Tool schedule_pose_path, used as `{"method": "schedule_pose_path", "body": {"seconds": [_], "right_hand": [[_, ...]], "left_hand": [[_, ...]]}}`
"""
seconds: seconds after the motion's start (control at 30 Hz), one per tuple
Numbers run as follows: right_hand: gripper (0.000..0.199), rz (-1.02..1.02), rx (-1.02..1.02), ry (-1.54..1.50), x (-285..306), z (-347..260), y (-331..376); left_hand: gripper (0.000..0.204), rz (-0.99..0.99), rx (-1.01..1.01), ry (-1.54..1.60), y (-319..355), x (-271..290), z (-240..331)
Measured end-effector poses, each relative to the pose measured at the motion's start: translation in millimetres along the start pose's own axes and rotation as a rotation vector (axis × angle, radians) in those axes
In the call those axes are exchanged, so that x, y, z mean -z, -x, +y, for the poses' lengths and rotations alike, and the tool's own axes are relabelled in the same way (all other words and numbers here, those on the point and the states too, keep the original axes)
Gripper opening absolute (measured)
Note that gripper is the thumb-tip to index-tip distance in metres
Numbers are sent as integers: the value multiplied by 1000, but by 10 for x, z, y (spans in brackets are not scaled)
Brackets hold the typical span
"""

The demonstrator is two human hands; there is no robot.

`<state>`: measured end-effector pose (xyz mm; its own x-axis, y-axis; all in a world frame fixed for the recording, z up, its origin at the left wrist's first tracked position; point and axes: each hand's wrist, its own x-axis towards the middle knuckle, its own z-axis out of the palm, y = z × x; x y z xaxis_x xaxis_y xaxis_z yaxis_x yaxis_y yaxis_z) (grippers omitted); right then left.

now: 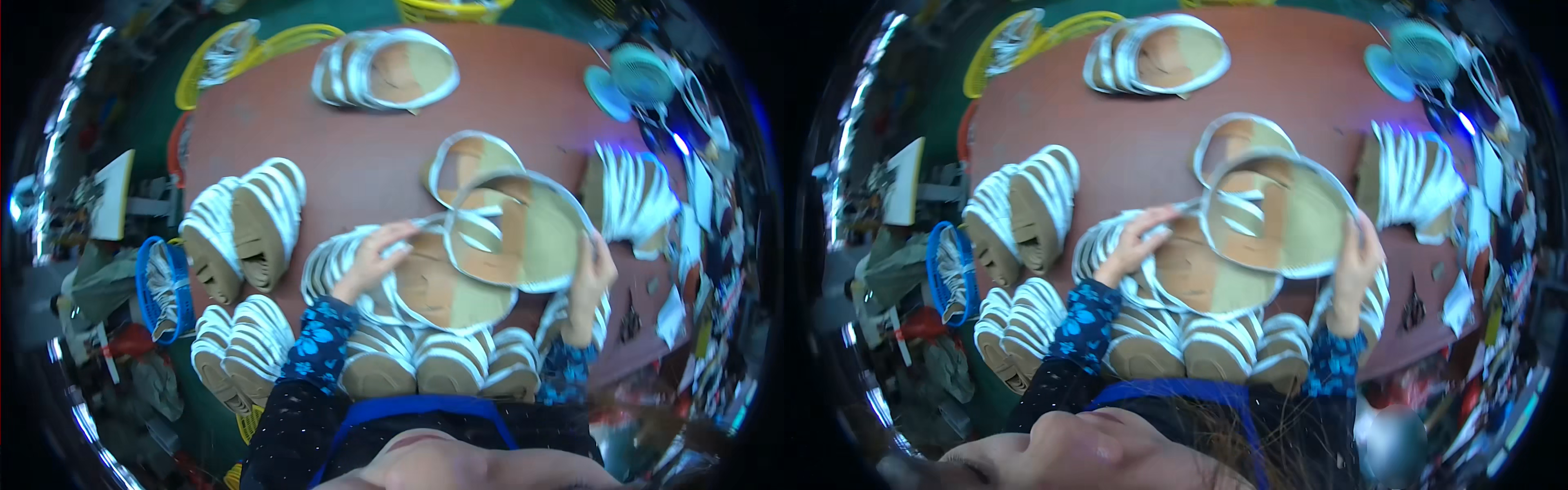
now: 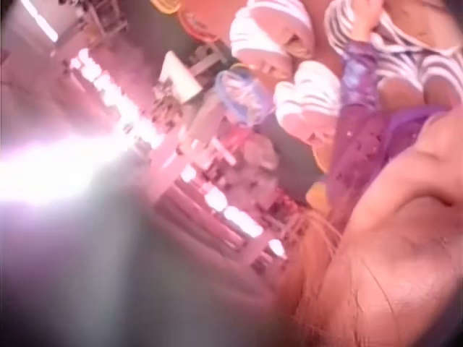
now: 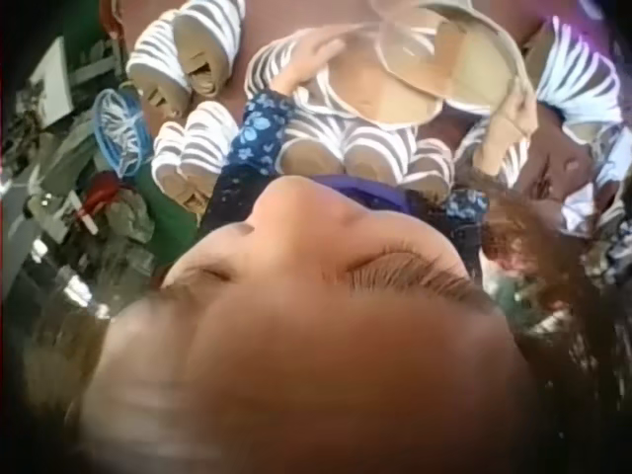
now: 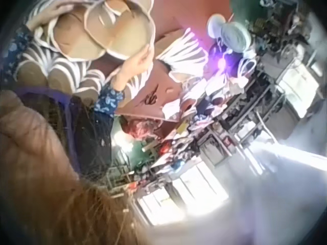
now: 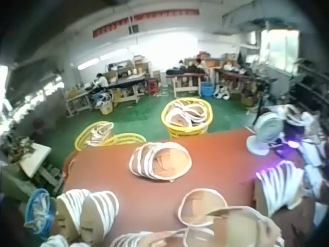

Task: Inserting insoles into sandals and stacking them at a manual workstation

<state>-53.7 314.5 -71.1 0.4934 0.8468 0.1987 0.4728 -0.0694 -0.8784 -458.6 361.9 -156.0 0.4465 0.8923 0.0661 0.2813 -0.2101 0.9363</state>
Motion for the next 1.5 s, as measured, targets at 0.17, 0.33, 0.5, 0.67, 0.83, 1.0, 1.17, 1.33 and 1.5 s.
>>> {"method": "schedule_pose_path", "body": {"seconds": [0.17, 0.33, 0.5, 0.67, 0.83, 1.0, 1.17, 1.33, 1.5], "right_hand": [[25, -192, -230, -192, -281, 129, 132], [20, -279, -182, 189, -457, 115, 463], [22, -119, -136, -44, -377, 82, 388], [27, 227, -42, -38, -296, 330, -282], [25, 230, -62, -128, -1009, 1173, -731], [25, 131, -100, 115, -1494, 1332, -754], [37, -22, 89, 337, -1361, 1164, -522], [27, -314, -320, 85, -697, 599, 74], [34, -484, -306, 343, -308, 145, 833]], "left_hand": [[47, -21, -1, 109, -132, 110, 115], [43, -49, 20, 16, -165, 36, 122], [39, -47, 45, -20, -124, 4, 134], [36, -22, 51, 13, -137, -13, 154], [36, -21, 60, -20, -123, 10, 154], [37, -30, 66, 12, -157, 6, 157], [38, -17, 95, 13, -114, -11, 99], [36, -6, 85, 50, -127, 16, 131], [35, 6, 89, 55, -147, 23, 98]]}}
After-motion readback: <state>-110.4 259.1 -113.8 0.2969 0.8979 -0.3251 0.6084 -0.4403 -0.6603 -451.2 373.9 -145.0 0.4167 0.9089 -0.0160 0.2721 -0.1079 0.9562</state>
